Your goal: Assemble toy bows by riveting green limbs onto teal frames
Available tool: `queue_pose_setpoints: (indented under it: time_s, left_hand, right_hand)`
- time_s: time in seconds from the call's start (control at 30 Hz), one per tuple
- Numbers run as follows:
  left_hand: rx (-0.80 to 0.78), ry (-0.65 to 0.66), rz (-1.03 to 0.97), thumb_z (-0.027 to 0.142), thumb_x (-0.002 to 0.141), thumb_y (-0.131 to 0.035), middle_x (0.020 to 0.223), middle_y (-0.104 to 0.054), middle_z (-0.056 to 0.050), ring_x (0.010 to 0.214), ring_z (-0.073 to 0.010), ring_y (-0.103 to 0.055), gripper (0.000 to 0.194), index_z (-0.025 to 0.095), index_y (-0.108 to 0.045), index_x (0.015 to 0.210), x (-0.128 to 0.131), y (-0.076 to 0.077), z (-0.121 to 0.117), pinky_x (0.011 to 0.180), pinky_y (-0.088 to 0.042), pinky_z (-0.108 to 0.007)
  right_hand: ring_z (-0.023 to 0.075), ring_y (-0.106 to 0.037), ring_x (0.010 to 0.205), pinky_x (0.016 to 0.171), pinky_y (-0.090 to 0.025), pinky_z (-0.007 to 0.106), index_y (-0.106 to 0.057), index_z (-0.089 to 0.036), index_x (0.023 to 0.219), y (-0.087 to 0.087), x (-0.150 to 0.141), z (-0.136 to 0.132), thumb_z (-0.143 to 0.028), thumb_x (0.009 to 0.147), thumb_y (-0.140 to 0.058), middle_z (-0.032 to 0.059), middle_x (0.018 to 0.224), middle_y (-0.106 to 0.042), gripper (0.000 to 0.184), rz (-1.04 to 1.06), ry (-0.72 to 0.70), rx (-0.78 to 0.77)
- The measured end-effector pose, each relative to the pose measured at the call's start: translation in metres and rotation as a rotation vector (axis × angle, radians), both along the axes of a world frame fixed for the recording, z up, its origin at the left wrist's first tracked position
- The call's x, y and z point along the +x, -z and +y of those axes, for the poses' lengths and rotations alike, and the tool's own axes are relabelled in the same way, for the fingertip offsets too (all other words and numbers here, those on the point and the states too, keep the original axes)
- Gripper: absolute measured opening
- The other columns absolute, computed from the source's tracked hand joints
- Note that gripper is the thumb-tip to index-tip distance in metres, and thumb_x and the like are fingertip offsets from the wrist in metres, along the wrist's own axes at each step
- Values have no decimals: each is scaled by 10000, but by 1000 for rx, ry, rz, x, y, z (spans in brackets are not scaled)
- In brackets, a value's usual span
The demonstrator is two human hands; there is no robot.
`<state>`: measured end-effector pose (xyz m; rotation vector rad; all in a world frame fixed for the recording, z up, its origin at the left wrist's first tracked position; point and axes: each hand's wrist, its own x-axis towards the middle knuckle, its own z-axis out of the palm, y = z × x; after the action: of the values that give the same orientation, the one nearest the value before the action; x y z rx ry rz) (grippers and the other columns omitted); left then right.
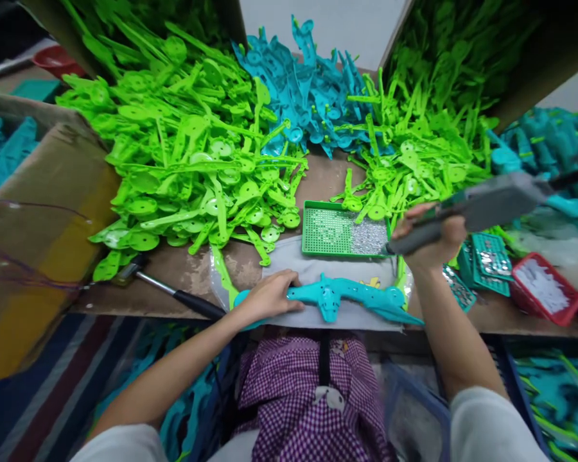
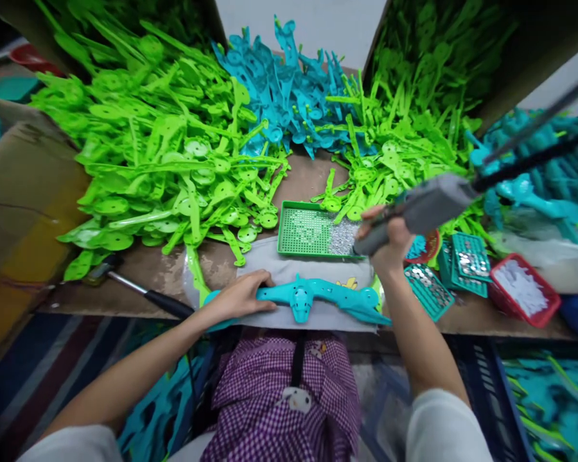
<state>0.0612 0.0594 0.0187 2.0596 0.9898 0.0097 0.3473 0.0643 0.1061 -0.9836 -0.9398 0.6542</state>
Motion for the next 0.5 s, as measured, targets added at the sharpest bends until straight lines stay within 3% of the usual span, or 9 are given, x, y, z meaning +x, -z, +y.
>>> queue_pose_setpoints:
  time_s: [0.1, 0.2, 0.5]
  left_hand:
    - [6, 14, -5, 404, 688, -727, 952, -629, -32, 877, -225, -589, 358, 201, -551, 924, 1, 2, 1, 737, -423, -301]
    - [-1, -2, 17, 406, 689, -715, 938, -623, -35, 856, -223, -587, 348, 192, -551, 911, 2, 1, 3, 749, -423, -305]
    - [-9, -37, 24, 434, 652, -722, 905, -635, -39, 817, -225, -586, 381, 183, -568, 894, 5, 0, 3, 710, -413, -299]
  right_hand:
    - [144, -504, 359, 344, -373, 273, -671, -199, 688, 8, 19, -62, -673, 616, -627, -23, 438, -541, 482, -58, -4, -109]
    - [151, -509, 363, 355, -374, 272, -667, -206, 678, 16, 28, -93, -675, 593, -623, -26, 435, -542, 479, -33, 60, -125]
    - [147, -505, 367, 355, -380, 265, -626, -221, 665, 21, 29, -104, -693, 576, -604, -33, 440, -520, 481, -89, 176, -107]
